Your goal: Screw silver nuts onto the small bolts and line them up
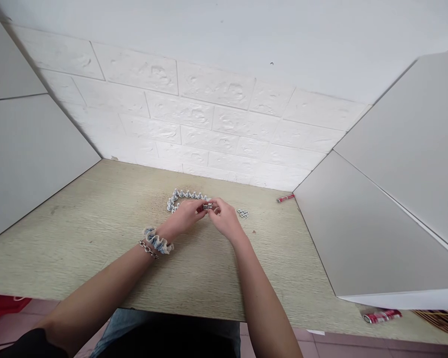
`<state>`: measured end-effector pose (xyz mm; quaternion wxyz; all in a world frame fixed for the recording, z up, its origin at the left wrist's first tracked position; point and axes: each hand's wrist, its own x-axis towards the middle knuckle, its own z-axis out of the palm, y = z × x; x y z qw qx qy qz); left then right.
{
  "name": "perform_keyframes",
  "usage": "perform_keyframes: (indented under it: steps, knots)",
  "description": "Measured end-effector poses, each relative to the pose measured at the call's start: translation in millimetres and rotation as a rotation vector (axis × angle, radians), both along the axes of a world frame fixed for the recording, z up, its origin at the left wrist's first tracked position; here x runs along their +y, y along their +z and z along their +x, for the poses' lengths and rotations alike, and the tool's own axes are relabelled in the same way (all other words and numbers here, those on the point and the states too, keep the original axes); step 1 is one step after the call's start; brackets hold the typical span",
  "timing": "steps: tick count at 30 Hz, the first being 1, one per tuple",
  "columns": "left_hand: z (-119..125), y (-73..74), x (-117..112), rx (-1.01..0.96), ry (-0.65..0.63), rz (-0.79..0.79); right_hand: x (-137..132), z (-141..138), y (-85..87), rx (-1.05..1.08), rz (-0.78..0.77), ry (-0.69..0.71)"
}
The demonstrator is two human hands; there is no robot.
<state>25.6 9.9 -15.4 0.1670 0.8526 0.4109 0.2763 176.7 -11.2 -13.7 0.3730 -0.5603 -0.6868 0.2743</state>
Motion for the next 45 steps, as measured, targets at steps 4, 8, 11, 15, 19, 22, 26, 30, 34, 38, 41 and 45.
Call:
perform_keyframes:
  steps: [4,8,11,15,19,22,26,30,34,38,41,45]
  knots:
    - [-0.1,0.5,-0.8,-0.003,-0.002,-0.005,-1.1,0.9,-1.5,-0.117,-0.003,-0.024]
    - [0.2,1.3,-1.0,0.015,0.01,0.012,-3.7,2.7,-0.4,-0.239,-0.056,-0.167]
    - [0.2,0.6,-0.1,0.02,0.016,0.011,-3.9,2.1,1.5,-0.172,-0.007,-0.177]
    - [0.2,-1.1,1.0,-0.004,-0.005,0.007,-2.2,-0.5,1.7,-0.061,-0.009,-0.062]
    - [0.6,-1.8,1.1,-0.004,-0.013,0.014,-1.0,-0.3,-0.7,-0.047,-0.015,-0.009]
    - [0.6,-1.8,1.1,0.006,-0.012,0.033,-2.0,2.1,-1.0,-0.095,-0.006,-0.017]
    - [0.3,-1.7,1.5,0.019,-0.003,0.045,-4.0,4.8,1.3,-0.2,-0.076,-0.116]
    - [0.3,-1.6,1.0,0.01,-0.003,0.05,-3.5,3.2,3.7,-0.105,-0.036,-0.137]
    - [-0.1,-1.1,-0.3,-0.024,-0.023,0.045,-3.3,0.0,3.7,-0.052,-0.034,-0.04]
    - [-0.6,0.0,-0.4,-0.018,-0.025,0.035,-4.8,0.6,3.1,-0.176,-0.063,-0.065]
    - [-0.6,0.3,0.3,-0.011,-0.015,0.035,-5.2,1.9,3.5,-0.209,-0.063,-0.128]
    - [-0.5,-0.1,0.4,-0.013,-0.019,0.031,-3.8,0.7,2.8,-0.14,-0.047,-0.128]
